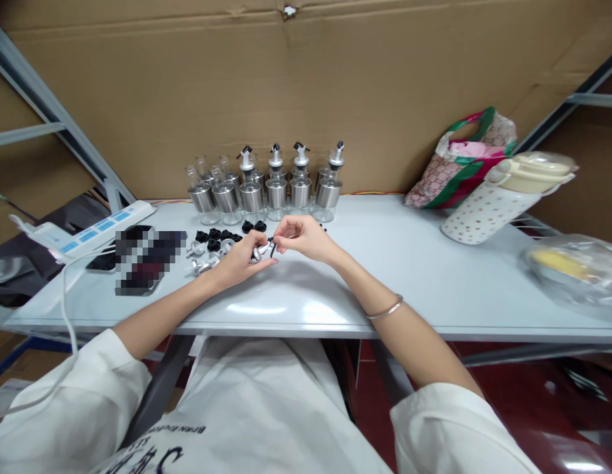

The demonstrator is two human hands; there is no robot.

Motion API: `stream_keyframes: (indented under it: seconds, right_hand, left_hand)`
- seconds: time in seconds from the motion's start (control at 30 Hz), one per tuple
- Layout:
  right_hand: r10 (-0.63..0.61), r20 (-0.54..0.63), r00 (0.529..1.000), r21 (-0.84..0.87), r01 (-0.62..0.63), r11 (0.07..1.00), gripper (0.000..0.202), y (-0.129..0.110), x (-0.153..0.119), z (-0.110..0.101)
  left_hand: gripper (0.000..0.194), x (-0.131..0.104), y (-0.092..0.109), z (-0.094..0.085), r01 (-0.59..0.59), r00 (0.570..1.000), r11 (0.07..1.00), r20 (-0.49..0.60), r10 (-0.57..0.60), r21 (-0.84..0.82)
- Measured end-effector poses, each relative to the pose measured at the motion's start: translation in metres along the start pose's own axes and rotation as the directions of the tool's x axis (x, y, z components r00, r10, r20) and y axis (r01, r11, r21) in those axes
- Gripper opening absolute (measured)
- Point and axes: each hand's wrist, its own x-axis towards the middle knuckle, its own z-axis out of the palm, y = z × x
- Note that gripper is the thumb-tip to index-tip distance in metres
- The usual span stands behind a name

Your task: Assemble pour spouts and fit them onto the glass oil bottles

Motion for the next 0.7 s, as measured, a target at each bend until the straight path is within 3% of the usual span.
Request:
stream_keyframes:
  seconds: [0.5, 0.7]
  right_hand:
    - [0.077, 0.055, 0.996, 0.092, -0.081, 0.992, 0.032, -0.0049, -0.0009, -0.0008]
    - [0.115, 0.099, 0.988, 0.124, -0.126, 0.984, 0.026, -0.0046, -0.0007, -0.0045]
  left_hand:
    - [0.037, -0.001, -0.0041, -0.0003, -0.047, 0.999, 0.999, 0.014, 0.048, -0.019]
    - [0.046, -0.0023, -0.0047, -0.0022, -0.003, 1.0, 0.999, 0.031, 0.004, -0.046]
